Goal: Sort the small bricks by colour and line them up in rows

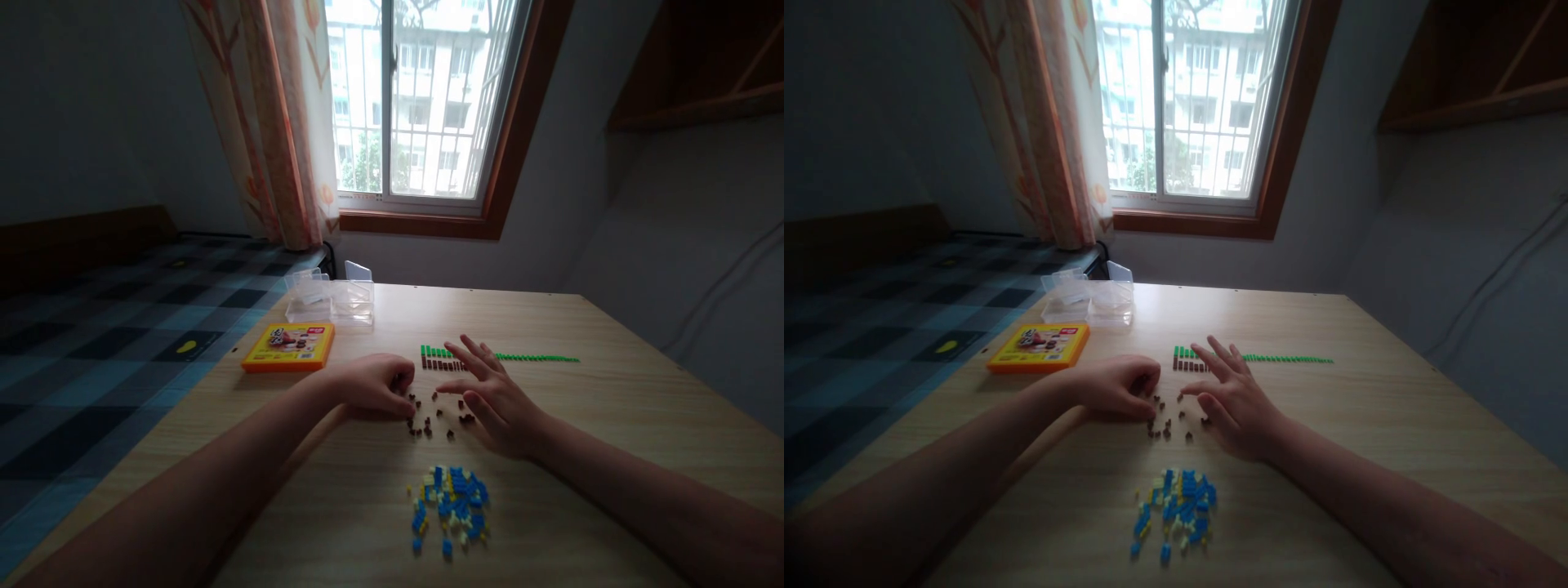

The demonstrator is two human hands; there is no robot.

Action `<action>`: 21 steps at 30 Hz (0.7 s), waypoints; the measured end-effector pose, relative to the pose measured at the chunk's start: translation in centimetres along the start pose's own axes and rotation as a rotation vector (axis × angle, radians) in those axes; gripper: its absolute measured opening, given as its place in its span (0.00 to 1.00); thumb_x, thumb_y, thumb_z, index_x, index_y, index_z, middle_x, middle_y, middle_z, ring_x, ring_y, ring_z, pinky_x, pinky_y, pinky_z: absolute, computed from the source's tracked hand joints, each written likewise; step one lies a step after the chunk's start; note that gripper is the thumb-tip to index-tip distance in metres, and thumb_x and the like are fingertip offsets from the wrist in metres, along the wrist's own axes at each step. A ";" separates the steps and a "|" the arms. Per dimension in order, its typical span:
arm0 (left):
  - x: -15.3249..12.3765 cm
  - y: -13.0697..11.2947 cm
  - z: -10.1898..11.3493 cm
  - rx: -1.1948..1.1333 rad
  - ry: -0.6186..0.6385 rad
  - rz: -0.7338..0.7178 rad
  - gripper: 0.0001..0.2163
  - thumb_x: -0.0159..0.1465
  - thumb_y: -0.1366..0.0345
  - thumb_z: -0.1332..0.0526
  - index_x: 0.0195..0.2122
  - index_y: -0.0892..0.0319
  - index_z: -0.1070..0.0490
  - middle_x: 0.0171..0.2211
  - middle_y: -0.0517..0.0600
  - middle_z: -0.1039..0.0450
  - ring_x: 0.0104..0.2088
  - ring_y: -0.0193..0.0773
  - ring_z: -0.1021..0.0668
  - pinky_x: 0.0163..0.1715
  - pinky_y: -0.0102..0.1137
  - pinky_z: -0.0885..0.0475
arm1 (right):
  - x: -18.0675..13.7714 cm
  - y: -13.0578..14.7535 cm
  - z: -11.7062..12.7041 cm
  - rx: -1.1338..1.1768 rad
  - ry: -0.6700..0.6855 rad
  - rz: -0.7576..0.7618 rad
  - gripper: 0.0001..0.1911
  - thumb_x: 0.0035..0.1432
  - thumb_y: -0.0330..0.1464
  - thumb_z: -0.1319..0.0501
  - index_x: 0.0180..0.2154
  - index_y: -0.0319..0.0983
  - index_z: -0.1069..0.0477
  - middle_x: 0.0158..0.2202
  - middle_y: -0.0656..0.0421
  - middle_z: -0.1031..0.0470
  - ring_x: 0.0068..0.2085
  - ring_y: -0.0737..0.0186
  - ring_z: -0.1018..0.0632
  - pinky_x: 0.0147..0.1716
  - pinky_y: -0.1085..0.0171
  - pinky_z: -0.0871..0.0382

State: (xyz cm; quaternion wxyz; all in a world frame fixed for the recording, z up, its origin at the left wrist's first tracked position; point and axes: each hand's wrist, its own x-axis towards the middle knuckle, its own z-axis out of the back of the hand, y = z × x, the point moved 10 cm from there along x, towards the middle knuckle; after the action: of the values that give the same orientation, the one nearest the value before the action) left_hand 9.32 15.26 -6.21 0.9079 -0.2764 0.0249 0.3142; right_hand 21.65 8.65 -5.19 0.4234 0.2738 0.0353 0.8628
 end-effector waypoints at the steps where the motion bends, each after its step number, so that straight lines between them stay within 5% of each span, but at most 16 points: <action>1: 0.0 -0.1 0.0 0.019 0.000 -0.005 0.16 0.54 0.52 0.32 0.30 0.57 0.36 0.30 0.44 0.34 0.31 0.36 0.33 0.28 0.30 0.42 | 0.0 0.1 0.1 0.007 -0.007 0.005 0.30 0.72 0.46 0.60 0.49 0.48 0.21 0.72 0.59 0.49 0.73 0.45 0.54 0.67 0.35 0.61; 8: 0.1 -0.2 -0.1 0.057 0.004 -0.020 0.16 0.52 0.55 0.30 0.30 0.57 0.36 0.31 0.45 0.34 0.32 0.37 0.32 0.29 0.30 0.41 | 0.1 -0.1 0.5 0.026 -0.046 0.022 0.29 0.72 0.46 0.59 0.47 0.47 0.20 0.70 0.58 0.45 0.72 0.45 0.51 0.66 0.35 0.58; 17: -0.1 1.4 -0.7 -0.162 0.106 0.044 0.14 0.49 0.61 0.31 0.32 0.56 0.35 0.30 0.43 0.35 0.30 0.35 0.33 0.27 0.29 0.40 | 0.0 -0.6 1.7 0.093 -0.147 0.021 0.28 0.73 0.44 0.57 0.42 0.45 0.19 0.66 0.55 0.37 0.70 0.46 0.46 0.66 0.38 0.51; 21: 0.2 1.8 -0.4 -0.192 0.047 0.030 0.11 0.52 0.62 0.35 0.30 0.57 0.37 0.27 0.42 0.37 0.29 0.34 0.35 0.27 0.29 0.41 | 0.1 -1.0 2.2 0.138 -0.187 0.002 0.29 0.72 0.44 0.57 0.39 0.44 0.18 0.64 0.55 0.33 0.69 0.46 0.44 0.65 0.40 0.47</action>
State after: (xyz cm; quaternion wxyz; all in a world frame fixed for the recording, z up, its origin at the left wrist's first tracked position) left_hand 8.48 16.41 -7.48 0.8715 -0.3691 0.0200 0.3222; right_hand 23.41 8.93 -3.59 0.4042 0.3819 0.0548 0.8293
